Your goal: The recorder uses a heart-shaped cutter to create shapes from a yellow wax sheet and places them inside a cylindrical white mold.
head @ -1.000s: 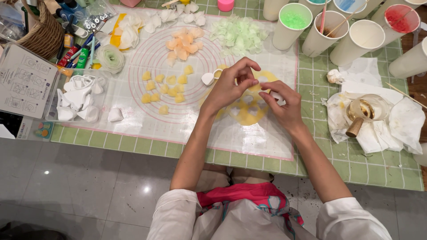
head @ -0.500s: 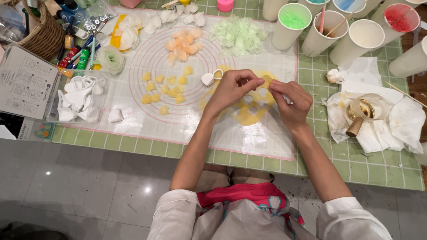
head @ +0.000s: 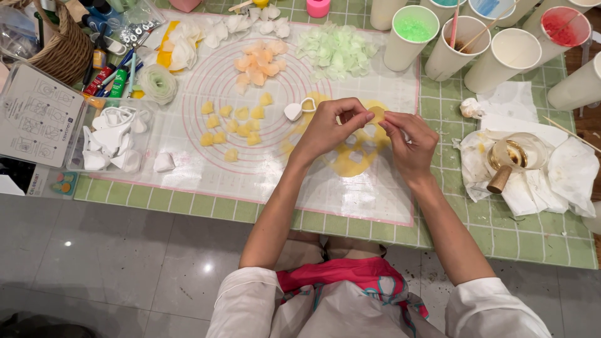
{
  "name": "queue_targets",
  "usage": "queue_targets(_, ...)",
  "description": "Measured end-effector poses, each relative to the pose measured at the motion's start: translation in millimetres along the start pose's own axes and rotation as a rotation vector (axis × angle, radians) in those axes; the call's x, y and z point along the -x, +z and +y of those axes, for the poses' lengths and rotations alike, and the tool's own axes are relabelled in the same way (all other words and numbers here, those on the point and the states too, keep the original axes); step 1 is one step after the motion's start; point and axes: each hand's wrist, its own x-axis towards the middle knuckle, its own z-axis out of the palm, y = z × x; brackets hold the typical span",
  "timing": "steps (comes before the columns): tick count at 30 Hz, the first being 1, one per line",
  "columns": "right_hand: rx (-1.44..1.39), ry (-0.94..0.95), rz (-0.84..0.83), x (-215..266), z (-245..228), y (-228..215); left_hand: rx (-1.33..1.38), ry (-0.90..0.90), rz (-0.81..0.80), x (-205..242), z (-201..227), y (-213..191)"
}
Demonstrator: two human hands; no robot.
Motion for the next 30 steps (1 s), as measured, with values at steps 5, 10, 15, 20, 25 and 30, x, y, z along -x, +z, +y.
queue_targets(5, 0.037, -0.051, 0.010, -0.9, -2.6, -0.6, -0.007, -0.002, 0.001, 0.3, -1.6, -0.1)
queue_targets(10, 0.078, -0.097, 0.012, -3.7, -6.5, -1.4, -0.006, -0.006, -0.005, 0.5, -3.7, -1.4)
queue_targets(15, 0.077, -0.096, 0.017, -4.2, -8.5, -1.9, -0.013, -0.013, 0.033, 0.3, 7.5, -3.8)
queue_targets(20, 0.059, -0.116, 0.012, -1.7, -4.2, -2.4, -0.069, 0.056, 0.120, -1.0, -2.3, 2.4)
queue_targets(25, 0.054, -0.133, -0.009, 3.0, 2.2, -0.1, -0.126, 0.143, 0.166, 4.9, -7.2, 5.7)
queue_targets(30, 0.061, -0.080, -0.035, 4.6, -3.0, 0.9, -0.260, 0.124, 0.180, 12.3, 8.4, 2.5)
